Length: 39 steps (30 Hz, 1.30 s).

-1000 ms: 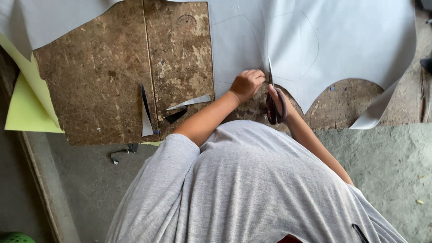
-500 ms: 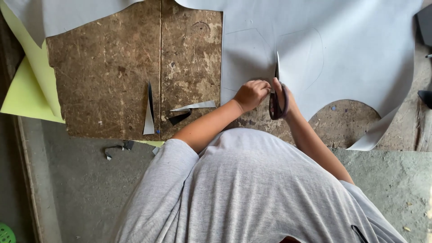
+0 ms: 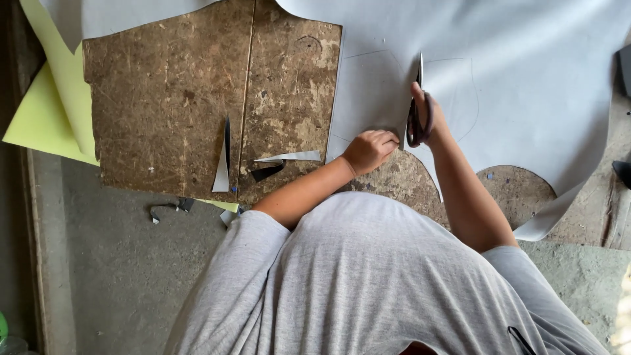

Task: Tracing patterns onto upholstery material using a template and then cutting out the shaped pieces with scissors.

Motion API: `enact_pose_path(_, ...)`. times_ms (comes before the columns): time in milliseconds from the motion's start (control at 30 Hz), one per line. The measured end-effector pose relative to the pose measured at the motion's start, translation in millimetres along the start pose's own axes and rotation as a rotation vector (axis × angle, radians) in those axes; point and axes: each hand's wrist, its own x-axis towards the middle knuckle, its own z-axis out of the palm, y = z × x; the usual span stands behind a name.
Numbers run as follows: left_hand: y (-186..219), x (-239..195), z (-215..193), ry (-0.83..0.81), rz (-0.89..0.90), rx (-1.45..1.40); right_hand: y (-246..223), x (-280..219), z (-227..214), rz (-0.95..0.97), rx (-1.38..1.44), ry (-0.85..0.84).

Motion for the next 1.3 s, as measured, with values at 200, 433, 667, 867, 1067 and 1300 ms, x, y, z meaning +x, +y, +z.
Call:
enact_pose_path(200, 0, -8, 0, -0.322, -0.175, 0.221, 41, 12, -25, 0.038, 0.074, -0.113)
enact_pose_path(433, -15, -30, 40, -0.392, -0.25, 0.234, 46, -61, -29, 0.357, 0.129, -0.17)
enact_pose_path(667, -16, -36, 38, -0.263, -0.176, 0.286, 30, -39, -17, 0.285, 0.105, -0.194)
enact_pose_path(867, -17, -39, 46, -0.198, -0.151, 0.276, 0, -53, -9, 0.158, 0.028, -0.168)
enact_pose_path(1067, -20, -40, 50, -0.152, -0.109, 0.251, 26, -38, -23, 0.132, -0.006, -0.123)
enact_pose_path(1300, -15, -34, 37, -0.089, -0.099, 0.298, 3, -15, -30, 0.11, -0.156, -0.179)
